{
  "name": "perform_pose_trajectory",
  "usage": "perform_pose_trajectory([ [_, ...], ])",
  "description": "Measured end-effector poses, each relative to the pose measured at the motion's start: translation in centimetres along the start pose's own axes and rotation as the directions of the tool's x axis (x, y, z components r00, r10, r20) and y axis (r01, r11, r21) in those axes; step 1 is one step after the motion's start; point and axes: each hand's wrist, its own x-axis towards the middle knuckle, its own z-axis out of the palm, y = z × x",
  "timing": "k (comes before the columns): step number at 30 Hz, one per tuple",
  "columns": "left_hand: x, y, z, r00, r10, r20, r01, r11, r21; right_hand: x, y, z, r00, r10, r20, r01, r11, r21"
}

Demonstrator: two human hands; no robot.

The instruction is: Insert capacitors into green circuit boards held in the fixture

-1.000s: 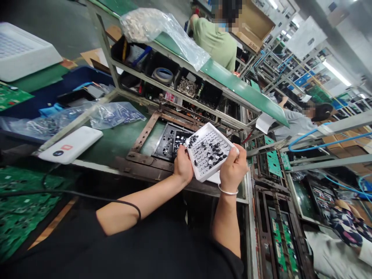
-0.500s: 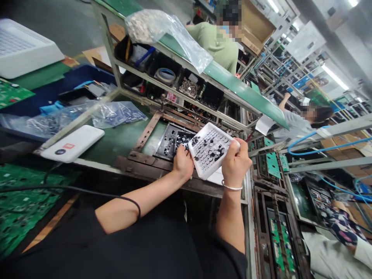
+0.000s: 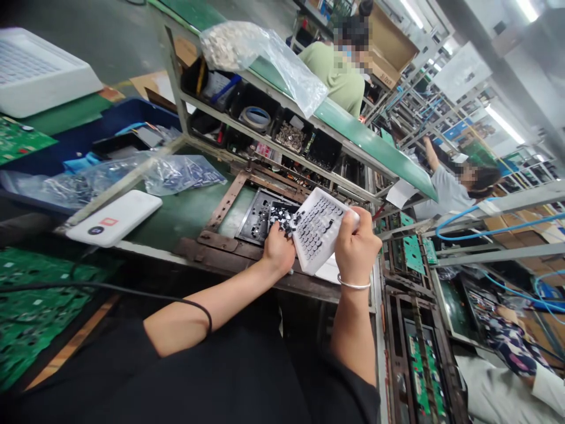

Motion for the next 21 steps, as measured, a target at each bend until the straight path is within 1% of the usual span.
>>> perform_pose_trajectory([
  [3, 0.0, 0.5, 0.1, 0.999, -0.038, -0.025, 0.037, 0.999, -0.013, 0.1, -0.2, -0.1, 1.0, -0.022, 0.002, 0.022, 1.0, -0.008],
  [8, 0.0, 1.3, 0.1, 0.996, -0.058, -0.066, 0.058, 0.998, 0.003, 0.0, -0.8, -0.5, 0.995, -0.098, -0.002, 0.098, 0.995, -0.027],
  [13, 0.1, 1.8, -0.1, 0.992, -0.103, -0.077, 0.106, 0.993, 0.046, 0.0, -1.3, -1.0, 0.988, -0.152, -0.011, 0.15, 0.984, -0.098],
  [21, 0.5, 2.0, -0.4, 0.985, -0.146, -0.088, 0.154, 0.984, 0.091, 0.0, -1.3, -1.3, 0.98, -0.198, -0.017, 0.194, 0.971, -0.142],
])
